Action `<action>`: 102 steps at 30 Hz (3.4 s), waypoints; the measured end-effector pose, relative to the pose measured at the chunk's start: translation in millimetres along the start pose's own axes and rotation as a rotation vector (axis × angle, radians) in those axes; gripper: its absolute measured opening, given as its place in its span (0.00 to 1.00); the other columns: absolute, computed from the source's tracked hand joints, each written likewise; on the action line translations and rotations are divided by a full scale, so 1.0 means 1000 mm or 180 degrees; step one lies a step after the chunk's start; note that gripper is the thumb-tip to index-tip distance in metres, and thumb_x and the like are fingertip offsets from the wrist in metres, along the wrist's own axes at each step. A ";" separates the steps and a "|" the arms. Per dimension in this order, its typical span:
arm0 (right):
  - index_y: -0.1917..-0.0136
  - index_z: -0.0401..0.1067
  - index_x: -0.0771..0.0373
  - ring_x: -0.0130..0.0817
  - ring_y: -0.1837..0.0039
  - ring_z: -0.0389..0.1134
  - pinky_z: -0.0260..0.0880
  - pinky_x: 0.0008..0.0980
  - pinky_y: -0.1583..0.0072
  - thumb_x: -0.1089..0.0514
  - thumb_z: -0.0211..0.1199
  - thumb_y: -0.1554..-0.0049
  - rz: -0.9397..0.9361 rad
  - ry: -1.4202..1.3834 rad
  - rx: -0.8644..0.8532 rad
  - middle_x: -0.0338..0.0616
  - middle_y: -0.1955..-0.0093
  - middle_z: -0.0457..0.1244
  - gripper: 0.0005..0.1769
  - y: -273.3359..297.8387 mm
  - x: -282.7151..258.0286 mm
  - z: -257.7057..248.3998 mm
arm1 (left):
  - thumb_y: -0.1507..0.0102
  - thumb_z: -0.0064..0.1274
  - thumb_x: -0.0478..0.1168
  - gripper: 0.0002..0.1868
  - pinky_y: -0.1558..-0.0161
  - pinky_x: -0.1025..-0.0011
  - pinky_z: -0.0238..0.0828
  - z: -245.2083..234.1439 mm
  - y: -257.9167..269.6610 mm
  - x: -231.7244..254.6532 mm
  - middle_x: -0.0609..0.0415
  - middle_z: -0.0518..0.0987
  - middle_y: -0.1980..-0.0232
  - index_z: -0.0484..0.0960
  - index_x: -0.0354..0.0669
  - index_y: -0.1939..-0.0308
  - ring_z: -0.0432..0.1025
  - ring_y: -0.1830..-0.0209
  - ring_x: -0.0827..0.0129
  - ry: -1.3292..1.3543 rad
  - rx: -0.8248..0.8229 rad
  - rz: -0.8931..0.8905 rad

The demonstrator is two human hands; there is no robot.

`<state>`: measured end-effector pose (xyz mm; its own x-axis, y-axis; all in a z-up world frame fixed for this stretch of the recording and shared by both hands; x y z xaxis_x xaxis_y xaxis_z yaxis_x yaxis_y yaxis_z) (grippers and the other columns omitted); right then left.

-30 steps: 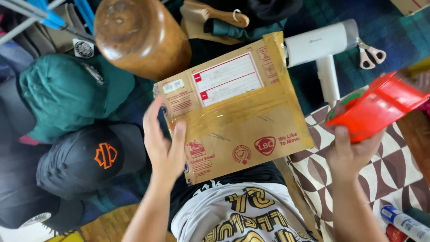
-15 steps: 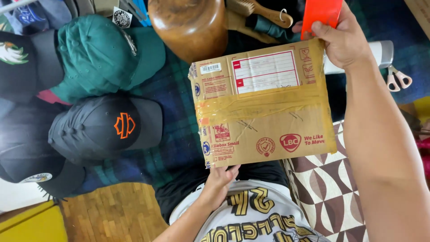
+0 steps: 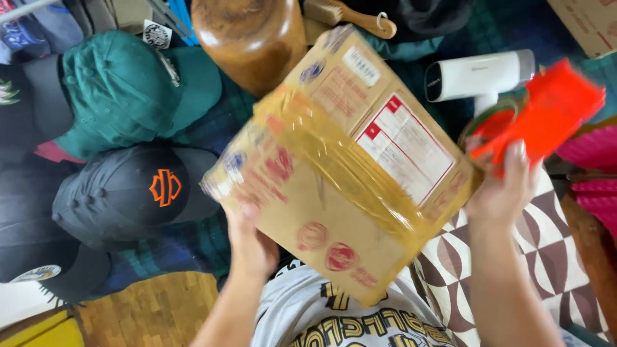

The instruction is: The person places several hats into a cardboard box and seals the box using a tape dispenser.

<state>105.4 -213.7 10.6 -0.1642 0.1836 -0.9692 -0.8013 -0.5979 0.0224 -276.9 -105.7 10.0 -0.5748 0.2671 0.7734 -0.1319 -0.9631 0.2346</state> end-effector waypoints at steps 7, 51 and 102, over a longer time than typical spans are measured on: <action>0.20 0.52 0.63 0.43 0.49 0.73 0.78 0.48 0.42 0.54 0.57 0.32 -0.0431 -0.0972 -0.0562 0.48 0.51 0.70 0.32 0.129 -0.008 -0.046 | 0.49 0.60 0.52 0.38 0.51 0.62 0.79 0.114 -0.134 0.028 0.48 0.82 0.47 0.74 0.40 0.37 0.79 0.51 0.59 -0.1412 -0.1833 -0.0646; 0.59 0.72 0.59 0.28 0.65 0.64 0.64 0.27 0.61 0.40 0.59 0.40 0.1028 0.1306 -0.2071 0.37 0.64 0.65 0.20 0.101 -0.010 -0.066 | 0.39 0.63 0.43 0.04 0.65 0.79 0.75 0.298 -0.092 -0.124 0.64 0.88 0.69 0.91 0.52 0.68 0.78 0.69 0.85 -0.3839 -0.3633 -0.0183; 0.59 0.75 0.63 0.28 0.70 0.60 0.59 0.28 0.67 0.46 0.66 0.45 0.2217 0.1898 -0.1513 0.39 0.70 0.62 0.16 0.146 0.039 -0.153 | 0.30 0.66 0.52 0.12 0.72 0.56 0.70 0.230 -0.185 -0.134 0.56 0.87 0.66 0.92 0.50 0.60 0.78 0.71 0.56 -0.5310 -0.2563 0.2215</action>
<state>70.0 -413.0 -61.6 -0.0891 -0.6606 -0.7455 -0.3064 -0.6940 0.6516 10.6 44.1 -1.2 0.4530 -0.7977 0.3981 -0.8045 -0.5582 -0.2030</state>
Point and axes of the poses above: each hand's wrist, its own y-axis away from the middle knuckle, its own z-axis out of the palm, x = y × z, the point moved 10 cm from there along -y, towards the middle knuckle
